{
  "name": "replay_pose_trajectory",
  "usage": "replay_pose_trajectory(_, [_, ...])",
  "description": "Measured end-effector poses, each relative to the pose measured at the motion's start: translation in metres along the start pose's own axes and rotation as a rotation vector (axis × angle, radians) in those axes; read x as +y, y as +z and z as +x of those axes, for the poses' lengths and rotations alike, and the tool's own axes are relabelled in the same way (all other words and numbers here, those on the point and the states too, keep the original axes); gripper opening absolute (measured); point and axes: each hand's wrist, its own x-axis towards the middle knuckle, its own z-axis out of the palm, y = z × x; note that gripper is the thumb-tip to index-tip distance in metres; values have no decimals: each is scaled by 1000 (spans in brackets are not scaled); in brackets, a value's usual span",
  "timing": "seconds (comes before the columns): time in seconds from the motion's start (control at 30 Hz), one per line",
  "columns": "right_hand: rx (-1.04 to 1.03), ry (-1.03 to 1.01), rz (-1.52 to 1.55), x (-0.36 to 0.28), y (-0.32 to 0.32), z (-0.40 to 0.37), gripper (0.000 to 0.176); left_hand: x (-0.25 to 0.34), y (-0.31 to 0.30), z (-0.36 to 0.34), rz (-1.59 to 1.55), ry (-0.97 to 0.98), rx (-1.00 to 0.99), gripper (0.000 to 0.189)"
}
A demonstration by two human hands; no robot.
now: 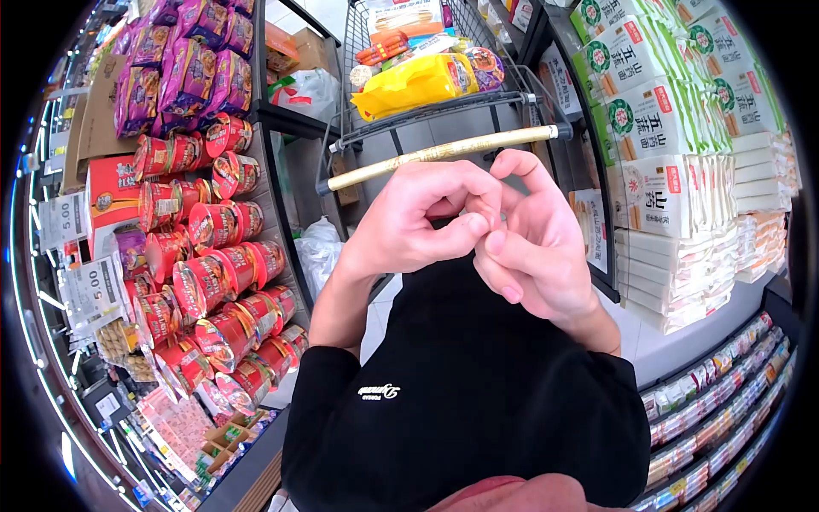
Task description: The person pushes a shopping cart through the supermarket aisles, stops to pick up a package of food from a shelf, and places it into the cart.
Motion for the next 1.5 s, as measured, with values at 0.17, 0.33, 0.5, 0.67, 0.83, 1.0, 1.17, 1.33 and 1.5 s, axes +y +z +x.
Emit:
replay_pose_trajectory(0.17, [-3,-11,-26,-1,2,-1,51,10,4,6,81,23,21,12])
replay_pose_trajectory(0.33, [-29,-26,-43,-1,-1,-3,51,16,9,6,46,-56,53,9])
replay_pose_trajectory(0.5, [-65,-51,-39,0,-3,-4,51,16,10,7,54,-38,49,10])
replay_pose_trajectory(0.67, [-78,-57,-33,1,-2,-6,51,19,9,7,144,8,33,12])
replay_pose_trajectory(0.83, [-106,-36,25,3,-4,-6,50,17,9,5,163,41,43,15])
replay_pose_trajectory(1.0, [-110,-28,27,6,-6,-3,44,8,5,3,288,164,35,12])
replay_pose_trajectory(1.17, [-83,-21,96,11,-17,6,35,4,5,-6,47,-132,45,12])
replay_pose_trajectory(1.33, [53,-139,-50,10,-60,12,29,-31,4,-6,29,-101,251,25])
replay_pose_trajectory(1.5, [448,-284,-196,20,-151,10,12,-105,-47,-39,183,-269,553,22])
